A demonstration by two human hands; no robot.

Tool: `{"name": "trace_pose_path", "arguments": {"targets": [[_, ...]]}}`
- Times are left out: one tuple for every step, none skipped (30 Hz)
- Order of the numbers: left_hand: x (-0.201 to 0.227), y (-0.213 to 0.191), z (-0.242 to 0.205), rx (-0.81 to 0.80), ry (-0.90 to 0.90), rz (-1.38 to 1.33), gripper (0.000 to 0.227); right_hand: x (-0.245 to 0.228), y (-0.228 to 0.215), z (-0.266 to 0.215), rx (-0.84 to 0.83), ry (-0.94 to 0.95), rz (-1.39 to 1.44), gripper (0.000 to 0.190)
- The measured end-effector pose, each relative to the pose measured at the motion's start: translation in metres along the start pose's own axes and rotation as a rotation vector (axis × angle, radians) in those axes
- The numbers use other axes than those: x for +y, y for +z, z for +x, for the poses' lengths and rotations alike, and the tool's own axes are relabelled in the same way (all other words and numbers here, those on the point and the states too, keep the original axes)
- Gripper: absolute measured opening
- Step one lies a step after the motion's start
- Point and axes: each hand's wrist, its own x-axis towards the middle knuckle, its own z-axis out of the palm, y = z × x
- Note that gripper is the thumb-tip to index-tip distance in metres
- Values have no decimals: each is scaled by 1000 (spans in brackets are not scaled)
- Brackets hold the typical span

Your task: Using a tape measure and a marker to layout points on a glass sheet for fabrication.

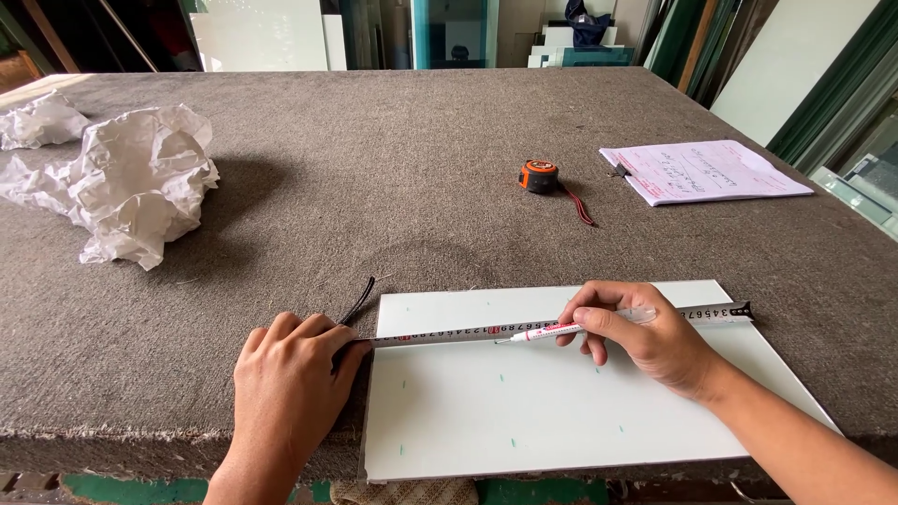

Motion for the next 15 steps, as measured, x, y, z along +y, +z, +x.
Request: {"name": "trace_pose_path", "arguments": {"targets": [[0, 0, 0, -1, 4, 2, 28, 0, 0, 0, -13, -15, 7, 26], [0, 1, 0, 0, 3, 3, 28, 1, 0, 0, -14, -16, 7, 26], [0, 1, 0, 3, 6, 2, 28, 2, 0, -1, -7, -20, 5, 25], [0, 1, 0, 6, 10, 2, 28, 2, -1, -1, -1, -24, 3, 24], [0, 1, 0, 7, 9, 3, 28, 1, -1, 0, -2, -26, 3, 24], [0, 1, 0, 0, 1, -3, 27, 1, -2, 0, 0, -10, -7, 25], [0, 1, 0, -7, -6, -8, 27, 0, -2, 0, 2, 6, -18, 26], [0, 1, 0, -5, -6, -8, 27, 1, -3, 0, 2, 4, -18, 26], [0, 1, 0, -10, -11, -5, 28, 2, -3, 1, -1, -6, -8, 26], [0, 1, 0, -14, -16, -2, 29, 3, -3, 1, -4, -18, 2, 27], [1, 0, 2, -13, -16, 0, 29, 4, -5, 2, -5, -20, 3, 27], [2, -1, 2, -13, -13, -6, 28, 5, -6, 2, -3, -26, 13, 27], [2, -2, 2, -14, -11, -11, 28, 6, -5, 3, -1, -33, 23, 27], [2, -2, 3, -13, -16, -8, 28, 6, -6, 4, -7, -35, 23, 27], [2, -2, 3, -35, -24, -21, 28, 7, -6, 5, 3, -7, 40, 27]]}}
